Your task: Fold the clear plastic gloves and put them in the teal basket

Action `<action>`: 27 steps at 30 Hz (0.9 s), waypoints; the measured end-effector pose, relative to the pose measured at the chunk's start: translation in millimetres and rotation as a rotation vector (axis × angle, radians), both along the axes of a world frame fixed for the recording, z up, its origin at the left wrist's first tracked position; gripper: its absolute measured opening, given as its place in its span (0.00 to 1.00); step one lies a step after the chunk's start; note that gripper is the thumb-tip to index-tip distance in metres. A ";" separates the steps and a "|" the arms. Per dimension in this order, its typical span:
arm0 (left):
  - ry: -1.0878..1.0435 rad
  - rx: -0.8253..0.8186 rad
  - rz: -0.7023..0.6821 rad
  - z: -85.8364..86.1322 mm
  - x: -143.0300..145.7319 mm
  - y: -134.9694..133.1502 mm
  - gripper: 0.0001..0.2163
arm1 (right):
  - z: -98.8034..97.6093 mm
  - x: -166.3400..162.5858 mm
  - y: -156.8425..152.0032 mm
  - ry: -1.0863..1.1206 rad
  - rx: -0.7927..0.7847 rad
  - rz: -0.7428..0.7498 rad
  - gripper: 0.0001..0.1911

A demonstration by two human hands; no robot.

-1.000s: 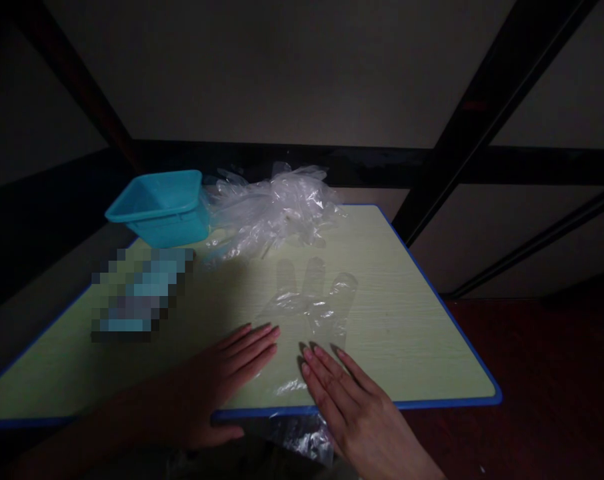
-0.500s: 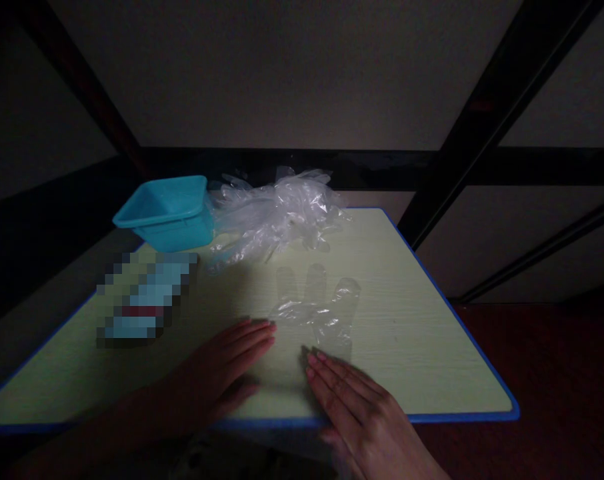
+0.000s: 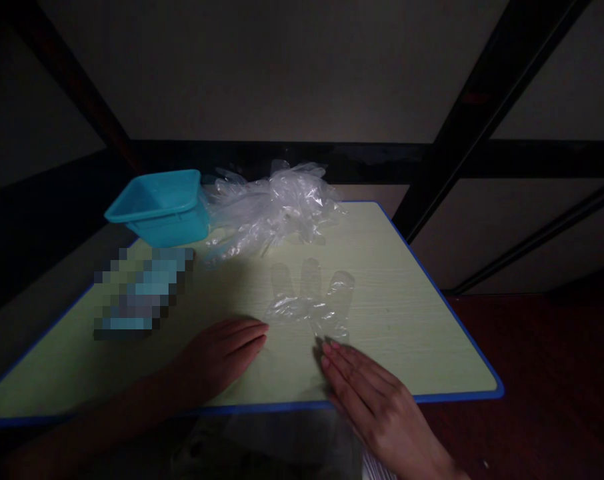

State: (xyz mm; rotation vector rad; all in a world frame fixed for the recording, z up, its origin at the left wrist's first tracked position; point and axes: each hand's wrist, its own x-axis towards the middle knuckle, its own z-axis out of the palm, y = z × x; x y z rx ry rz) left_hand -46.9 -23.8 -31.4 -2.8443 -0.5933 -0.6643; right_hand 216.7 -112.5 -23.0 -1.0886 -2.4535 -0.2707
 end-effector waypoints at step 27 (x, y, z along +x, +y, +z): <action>-0.057 0.047 -0.040 5.9 3.1 4.0 0.12 | 0.4 13.5 3.5 -0.031 -0.073 -0.010 0.24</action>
